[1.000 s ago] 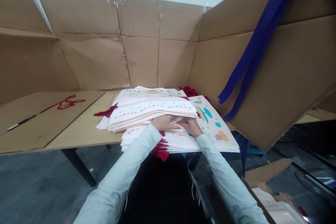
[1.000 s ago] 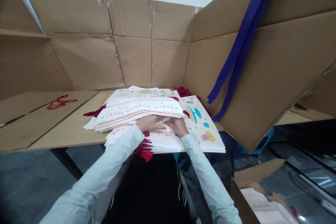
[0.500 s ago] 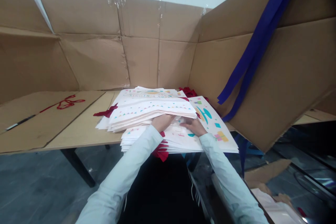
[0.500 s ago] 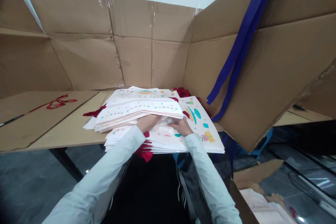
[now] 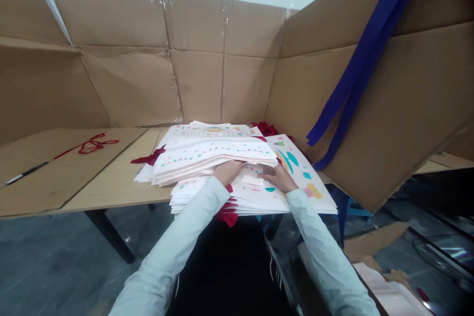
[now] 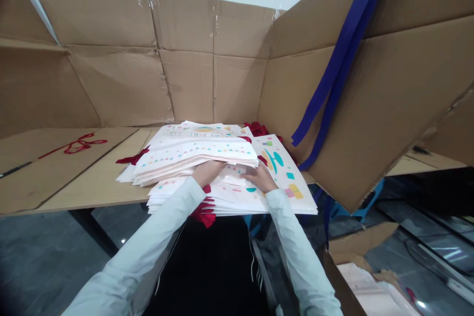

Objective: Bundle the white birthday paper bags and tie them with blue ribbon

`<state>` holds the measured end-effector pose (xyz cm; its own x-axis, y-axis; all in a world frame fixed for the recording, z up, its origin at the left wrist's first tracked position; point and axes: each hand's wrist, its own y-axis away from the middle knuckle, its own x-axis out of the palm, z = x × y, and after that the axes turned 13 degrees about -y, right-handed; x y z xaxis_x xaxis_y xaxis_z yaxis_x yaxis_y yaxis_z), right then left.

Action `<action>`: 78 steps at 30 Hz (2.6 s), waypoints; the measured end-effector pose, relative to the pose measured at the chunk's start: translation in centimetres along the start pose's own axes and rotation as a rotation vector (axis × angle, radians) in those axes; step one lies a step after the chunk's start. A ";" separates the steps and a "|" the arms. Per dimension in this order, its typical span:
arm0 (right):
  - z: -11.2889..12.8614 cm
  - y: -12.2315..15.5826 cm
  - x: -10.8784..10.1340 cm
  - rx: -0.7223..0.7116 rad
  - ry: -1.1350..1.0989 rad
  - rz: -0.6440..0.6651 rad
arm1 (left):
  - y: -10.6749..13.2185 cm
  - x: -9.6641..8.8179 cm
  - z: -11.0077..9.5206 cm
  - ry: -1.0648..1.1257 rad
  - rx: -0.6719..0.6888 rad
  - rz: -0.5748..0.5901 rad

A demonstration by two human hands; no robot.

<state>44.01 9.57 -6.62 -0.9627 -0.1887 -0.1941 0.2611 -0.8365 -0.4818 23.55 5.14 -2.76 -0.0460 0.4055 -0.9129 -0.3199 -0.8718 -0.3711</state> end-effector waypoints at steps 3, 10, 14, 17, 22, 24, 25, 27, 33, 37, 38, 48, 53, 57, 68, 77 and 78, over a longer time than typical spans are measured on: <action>-0.3 -0.7 0.6 -0.019 -0.014 -0.074 | 0.2 -0.2 0.2 0.024 -0.010 0.030; 0.0 -0.5 1.3 -0.084 0.038 -0.159 | 0.6 -0.8 0.2 0.043 0.019 0.017; 0.1 0.6 0.3 0.004 0.071 -0.053 | 0.4 -0.9 -0.2 -0.007 -0.028 0.042; -0.1 0.6 0.0 -0.037 0.219 0.069 | 0.4 -1.1 -0.2 -0.010 -0.032 0.058; -0.6 -0.6 0.9 -0.069 0.344 0.023 | 0.7 -1.3 0.0 0.042 -0.010 0.073; -0.7 -0.8 1.1 -0.069 0.374 -0.012 | 0.8 -1.2 0.2 0.070 -0.002 0.078; -0.7 -0.8 1.1 -0.075 0.386 -0.030 | 0.9 -1.2 0.2 0.081 0.005 0.077; -0.6 -0.5 1.0 -0.092 0.378 -0.065 | 0.9 -1.0 0.2 0.081 0.012 0.051; -0.8 0.8 -0.5 -0.055 0.168 0.036 | 0.4 -0.4 -0.3 -0.019 -0.099 0.055; -1.0 0.5 -0.4 -0.112 0.337 0.147 | 0.4 -0.4 -0.3 -0.011 -0.070 0.063; -1.0 0.2 -0.2 -0.122 0.357 0.131 | 0.5 -0.5 -0.3 0.003 -0.055 0.046; -0.8 0.1 0.1 -0.074 0.260 -0.023 | 0.8 -0.6 0.1 0.071 -0.011 0.020; -1.1 0.6 -1.3 0.011 0.267 0.201 | 0.5 -0.4 -0.3 -0.017 -0.063 0.004; -1.1 0.0 -0.9 -0.114 0.363 0.179 | 0.3 -0.4 -0.3 -0.015 -0.048 0.030; -0.8 -0.6 0.8 -0.037 0.176 0.004 | 0.7 -0.4 0.6 0.130 0.085 0.051; -0.3 0.4 -0.2 0.040 0.145 0.084 | 1.2 -1.7 -0.6 -0.016 -0.027 0.044; -0.3 0.4 -0.2 0.042 0.142 0.104 | 1.2 -1.8 -0.7 -0.019 -0.015 0.061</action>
<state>44.29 9.43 -7.01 -0.9101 -0.2034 -0.3610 0.3526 -0.8377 -0.4169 23.93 3.20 -1.65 -0.0832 0.3561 -0.9307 -0.3021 -0.8990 -0.3170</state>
